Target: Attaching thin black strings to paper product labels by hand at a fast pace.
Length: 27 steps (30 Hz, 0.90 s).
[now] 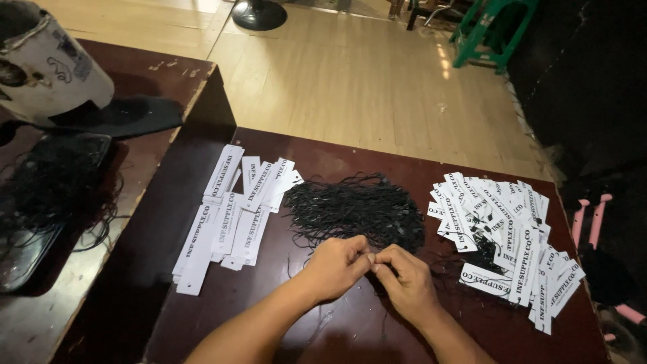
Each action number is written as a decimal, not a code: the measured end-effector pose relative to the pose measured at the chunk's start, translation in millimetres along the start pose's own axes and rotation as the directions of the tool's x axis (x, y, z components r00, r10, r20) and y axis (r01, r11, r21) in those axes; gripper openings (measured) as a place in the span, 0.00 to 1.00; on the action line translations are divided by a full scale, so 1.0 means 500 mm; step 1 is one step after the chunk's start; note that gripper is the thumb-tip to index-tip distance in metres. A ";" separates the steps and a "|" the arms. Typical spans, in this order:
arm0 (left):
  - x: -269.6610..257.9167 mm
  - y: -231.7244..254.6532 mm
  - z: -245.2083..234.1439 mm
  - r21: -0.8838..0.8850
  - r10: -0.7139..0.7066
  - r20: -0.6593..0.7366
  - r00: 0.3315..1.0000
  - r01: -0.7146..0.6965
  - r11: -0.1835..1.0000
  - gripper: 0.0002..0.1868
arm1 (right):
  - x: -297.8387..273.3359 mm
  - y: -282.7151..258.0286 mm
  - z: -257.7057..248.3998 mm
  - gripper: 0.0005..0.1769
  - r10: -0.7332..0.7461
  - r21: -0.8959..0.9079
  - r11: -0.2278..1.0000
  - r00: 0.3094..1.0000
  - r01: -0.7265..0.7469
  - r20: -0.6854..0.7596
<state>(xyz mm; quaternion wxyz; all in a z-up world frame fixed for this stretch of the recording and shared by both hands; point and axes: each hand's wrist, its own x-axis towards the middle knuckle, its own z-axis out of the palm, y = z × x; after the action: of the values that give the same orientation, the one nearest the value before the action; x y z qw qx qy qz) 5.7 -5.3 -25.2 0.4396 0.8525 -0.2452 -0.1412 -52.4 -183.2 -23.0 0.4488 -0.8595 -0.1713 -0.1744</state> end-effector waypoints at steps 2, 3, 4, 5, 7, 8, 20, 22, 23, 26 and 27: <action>-0.001 -0.014 0.013 0.008 0.029 -0.035 0.999 -0.029 1.000 0.11 | -0.006 0.004 0.001 0.05 0.013 -0.025 1.000 1.000 -0.013 0.017; 0.000 -0.021 0.014 0.021 0.063 -0.074 0.995 -0.061 0.998 0.11 | -0.001 0.005 0.003 0.08 0.019 -0.053 0.998 0.999 -0.017 0.031; -0.003 -0.022 0.018 0.025 0.057 -0.093 0.994 -0.055 0.998 0.11 | -0.006 0.002 0.001 0.08 0.003 -0.046 0.999 0.999 -0.001 0.041; -0.005 -0.026 0.016 0.047 0.131 -0.238 0.962 -0.123 0.991 0.06 | -0.004 0.001 0.004 0.08 0.061 -0.047 0.997 0.998 -0.059 0.035; -0.009 -0.032 -0.001 0.093 0.194 -0.395 0.898 -0.171 0.981 0.03 | -0.006 0.002 0.012 0.09 0.098 -0.035 0.995 0.994 -0.096 0.046; -0.010 -0.034 -0.016 0.159 0.196 -0.489 0.850 -0.134 0.978 0.03 | -0.008 0.006 0.016 0.09 0.110 -0.027 0.994 0.993 -0.110 0.029; 0.048 -0.194 -0.213 0.476 -0.114 -0.695 0.709 0.574 0.667 0.20 | -0.017 0.009 0.022 0.09 0.205 -0.099 0.975 0.977 -0.199 0.054; 0.058 -0.194 -0.221 0.462 -0.277 -0.636 0.720 0.644 0.610 0.22 | -0.015 0.016 0.021 0.09 0.203 -0.099 0.975 0.978 -0.197 0.054; 0.062 -0.206 -0.216 0.464 -0.237 -0.648 0.724 0.622 0.630 0.20 | -0.016 0.018 0.022 0.09 0.217 -0.109 0.972 0.975 -0.210 0.055; 0.063 -0.220 -0.214 0.433 -0.209 -0.666 0.716 0.599 0.673 0.18 | -0.020 0.031 0.024 0.09 0.205 -0.124 0.972 0.978 -0.198 0.047; 0.061 -0.222 -0.218 0.401 -0.220 -0.670 0.709 0.595 0.697 0.17 | -0.020 0.036 0.026 0.09 0.182 -0.129 0.976 0.983 -0.176 0.033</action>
<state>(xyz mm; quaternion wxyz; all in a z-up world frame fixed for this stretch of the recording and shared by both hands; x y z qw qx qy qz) 113.8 106.8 -54.1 0.1580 0.9788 0.0744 0.1071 -51.1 -183.5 -47.2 0.4039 -0.9016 -0.0918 -0.1246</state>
